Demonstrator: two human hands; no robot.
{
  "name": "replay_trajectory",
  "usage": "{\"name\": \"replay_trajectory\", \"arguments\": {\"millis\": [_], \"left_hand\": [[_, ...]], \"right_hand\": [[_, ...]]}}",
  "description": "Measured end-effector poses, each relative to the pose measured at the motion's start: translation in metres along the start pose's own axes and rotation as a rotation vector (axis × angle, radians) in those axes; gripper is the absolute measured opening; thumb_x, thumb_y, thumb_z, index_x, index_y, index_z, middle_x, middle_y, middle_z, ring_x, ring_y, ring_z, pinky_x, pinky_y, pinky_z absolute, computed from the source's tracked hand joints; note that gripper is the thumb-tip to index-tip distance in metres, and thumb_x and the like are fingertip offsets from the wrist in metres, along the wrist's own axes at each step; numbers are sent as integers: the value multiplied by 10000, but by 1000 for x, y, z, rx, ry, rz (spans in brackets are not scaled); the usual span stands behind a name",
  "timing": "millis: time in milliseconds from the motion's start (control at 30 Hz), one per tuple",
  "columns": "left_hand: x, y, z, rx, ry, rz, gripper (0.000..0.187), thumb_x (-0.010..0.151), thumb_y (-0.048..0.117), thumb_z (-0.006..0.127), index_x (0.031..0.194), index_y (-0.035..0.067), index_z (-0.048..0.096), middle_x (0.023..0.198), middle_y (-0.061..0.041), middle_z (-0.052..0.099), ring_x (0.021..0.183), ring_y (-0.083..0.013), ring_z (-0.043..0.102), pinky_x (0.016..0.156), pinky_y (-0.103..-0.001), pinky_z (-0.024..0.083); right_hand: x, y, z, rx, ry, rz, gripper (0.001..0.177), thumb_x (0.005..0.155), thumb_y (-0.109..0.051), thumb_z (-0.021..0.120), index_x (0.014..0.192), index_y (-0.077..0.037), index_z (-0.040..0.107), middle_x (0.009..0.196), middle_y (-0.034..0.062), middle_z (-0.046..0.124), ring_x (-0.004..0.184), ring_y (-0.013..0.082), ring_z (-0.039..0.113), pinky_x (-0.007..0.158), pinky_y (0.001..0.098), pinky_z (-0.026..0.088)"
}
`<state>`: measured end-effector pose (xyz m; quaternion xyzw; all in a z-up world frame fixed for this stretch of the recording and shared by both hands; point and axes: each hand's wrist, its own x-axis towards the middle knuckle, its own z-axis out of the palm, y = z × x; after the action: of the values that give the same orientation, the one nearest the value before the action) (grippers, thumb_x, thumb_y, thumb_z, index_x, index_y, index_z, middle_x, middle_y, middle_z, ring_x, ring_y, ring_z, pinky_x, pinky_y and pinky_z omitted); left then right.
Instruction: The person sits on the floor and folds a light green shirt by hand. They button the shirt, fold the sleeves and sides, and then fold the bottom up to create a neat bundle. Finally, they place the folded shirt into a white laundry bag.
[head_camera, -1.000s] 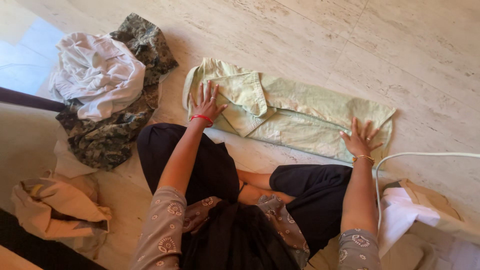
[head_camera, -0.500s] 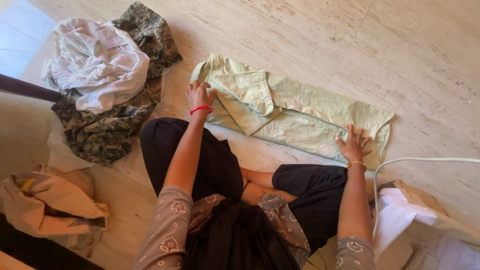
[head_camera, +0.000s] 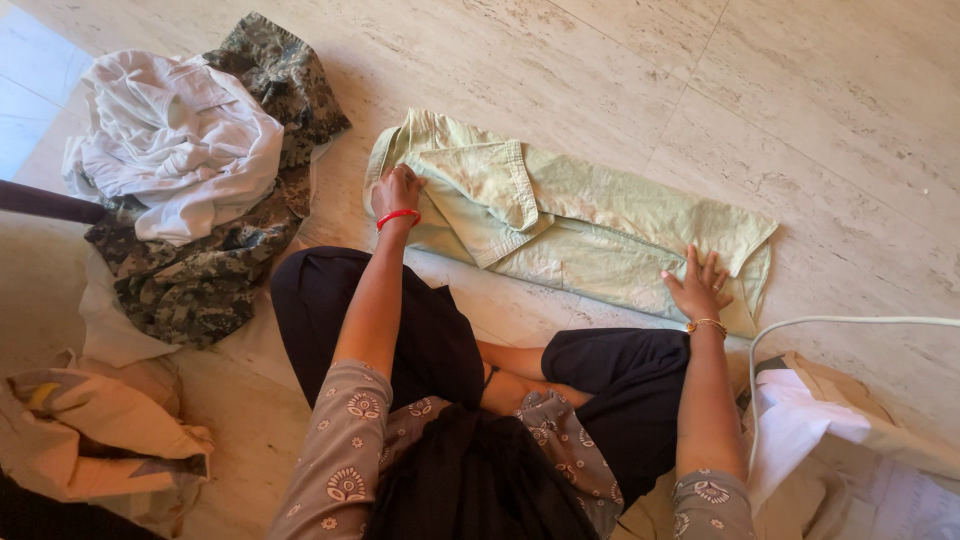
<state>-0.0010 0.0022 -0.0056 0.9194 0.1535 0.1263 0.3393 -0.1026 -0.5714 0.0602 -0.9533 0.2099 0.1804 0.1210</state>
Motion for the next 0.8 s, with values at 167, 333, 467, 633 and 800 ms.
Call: {"name": "replay_trajectory", "arguments": {"millis": [167,333,467,633,800], "left_hand": [[3,-4,4,-66,-34,-92,174,839,286,813,849,133,731,905,-68,737,829,-308,704,696,-446,530],[4,0,0,-38,-41,-78,181,834,288,820,851,128,738,913,-75,729,834,-318,696,699,-453,526],[4,0,0,-30,-15,-53,170,831,273,819,843,125,735,906,-76,717,826,-319,694,700,-453,524],[1,1,3,-9,10,-6,165,848,268,806,831,128,719,901,-86,693,808,-333,679,701,-461,517],[0,-1,2,-1,40,28,170,851,263,802,846,122,707,896,-98,684,810,-351,676,713,-473,517]], "right_hand": [[1,1,1,9,-6,-2,927,859,-695,540,1628,-454,81,1743,38,-117,1581,425,-126,1143,792,10],[1,0,7,-50,100,-50,912,899,-573,595,1640,-433,83,1750,58,-125,1573,442,-128,1134,793,3],[-6,-15,20,-10,233,-254,855,950,-437,629,1666,-372,166,1769,74,-25,1588,446,-68,1150,789,3],[-29,-85,25,-9,498,-607,515,979,-376,690,1445,-187,581,1677,99,357,1575,424,161,1194,669,148],[-70,-217,60,63,536,-856,452,953,-381,743,1335,-153,665,1534,48,533,1501,290,348,1200,554,234]]}}
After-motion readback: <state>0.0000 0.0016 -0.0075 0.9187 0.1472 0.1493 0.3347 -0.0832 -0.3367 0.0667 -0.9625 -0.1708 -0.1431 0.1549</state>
